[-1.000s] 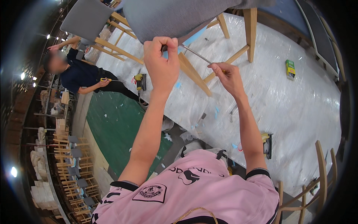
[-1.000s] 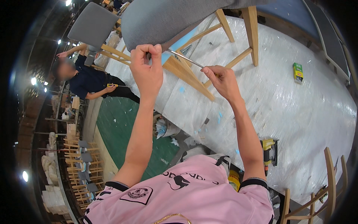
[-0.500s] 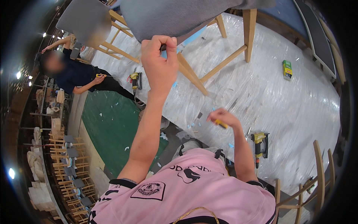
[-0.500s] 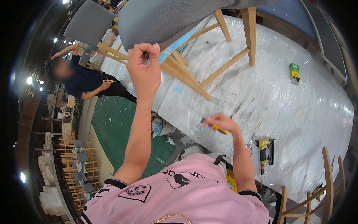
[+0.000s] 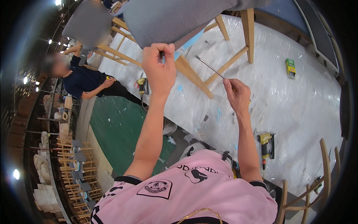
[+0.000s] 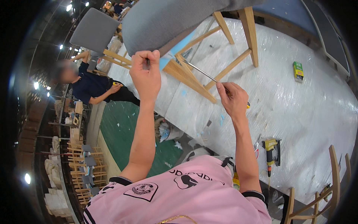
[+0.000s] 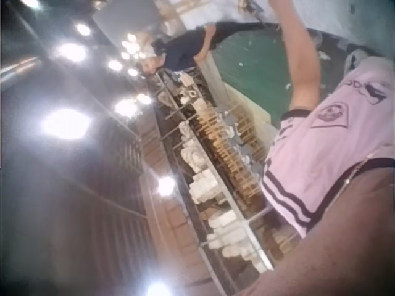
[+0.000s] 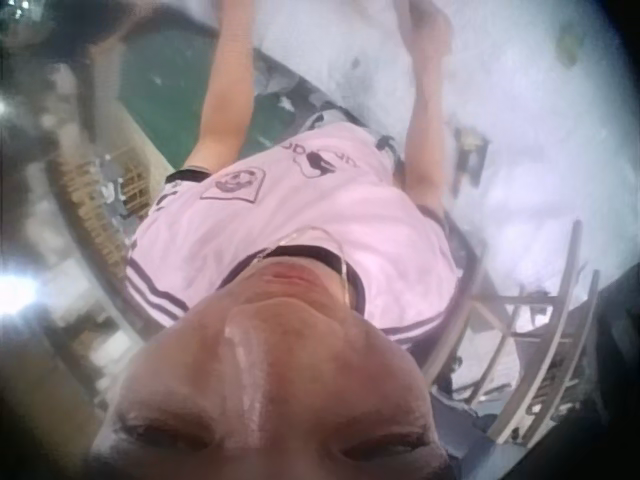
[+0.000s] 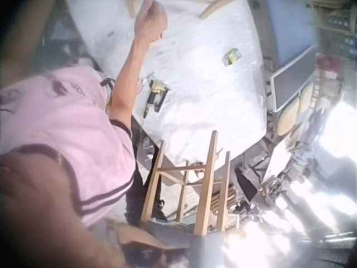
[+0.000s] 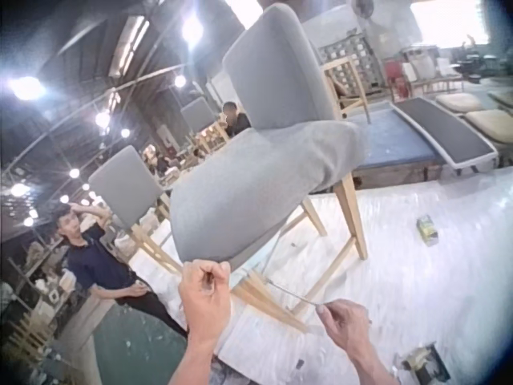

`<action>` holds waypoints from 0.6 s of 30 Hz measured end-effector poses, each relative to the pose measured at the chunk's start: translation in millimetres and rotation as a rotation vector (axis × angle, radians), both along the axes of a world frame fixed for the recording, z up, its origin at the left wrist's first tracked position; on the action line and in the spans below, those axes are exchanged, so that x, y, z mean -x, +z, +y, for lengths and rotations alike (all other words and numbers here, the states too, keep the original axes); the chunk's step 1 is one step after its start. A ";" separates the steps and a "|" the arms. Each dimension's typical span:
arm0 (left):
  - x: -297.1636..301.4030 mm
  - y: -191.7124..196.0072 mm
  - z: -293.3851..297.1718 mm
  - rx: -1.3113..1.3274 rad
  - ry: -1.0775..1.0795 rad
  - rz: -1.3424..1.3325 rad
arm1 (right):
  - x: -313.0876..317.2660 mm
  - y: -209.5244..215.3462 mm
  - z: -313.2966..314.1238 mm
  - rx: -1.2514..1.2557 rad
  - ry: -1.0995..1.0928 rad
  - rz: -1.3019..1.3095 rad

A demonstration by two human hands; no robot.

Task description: The person upholsters a wooden chair with gray fabric. They smooth and pull the fabric over the seat, staple it to the underside using a pneumatic staple gun, and trim excess fabric with scissors. The person repeats these steps on multiple chairs in a workshop setting.

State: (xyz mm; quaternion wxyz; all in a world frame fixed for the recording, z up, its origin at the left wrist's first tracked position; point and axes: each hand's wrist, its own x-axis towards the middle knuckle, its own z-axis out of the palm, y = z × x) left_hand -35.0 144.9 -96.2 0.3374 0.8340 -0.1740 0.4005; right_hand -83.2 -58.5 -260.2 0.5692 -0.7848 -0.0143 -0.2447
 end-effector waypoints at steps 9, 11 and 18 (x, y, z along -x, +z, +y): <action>4.8 8.5 -3.3 -0.062 0.018 0.059 | -42.8 19.7 15.3 0.101 -0.002 -0.126; 6.2 8.2 -3.5 -0.101 0.021 0.038 | -48.2 14.5 17.7 0.036 0.010 -0.162; 13.3 -19.0 3.7 -0.085 0.010 0.017 | -78.8 8.4 31.2 0.107 -0.023 -0.406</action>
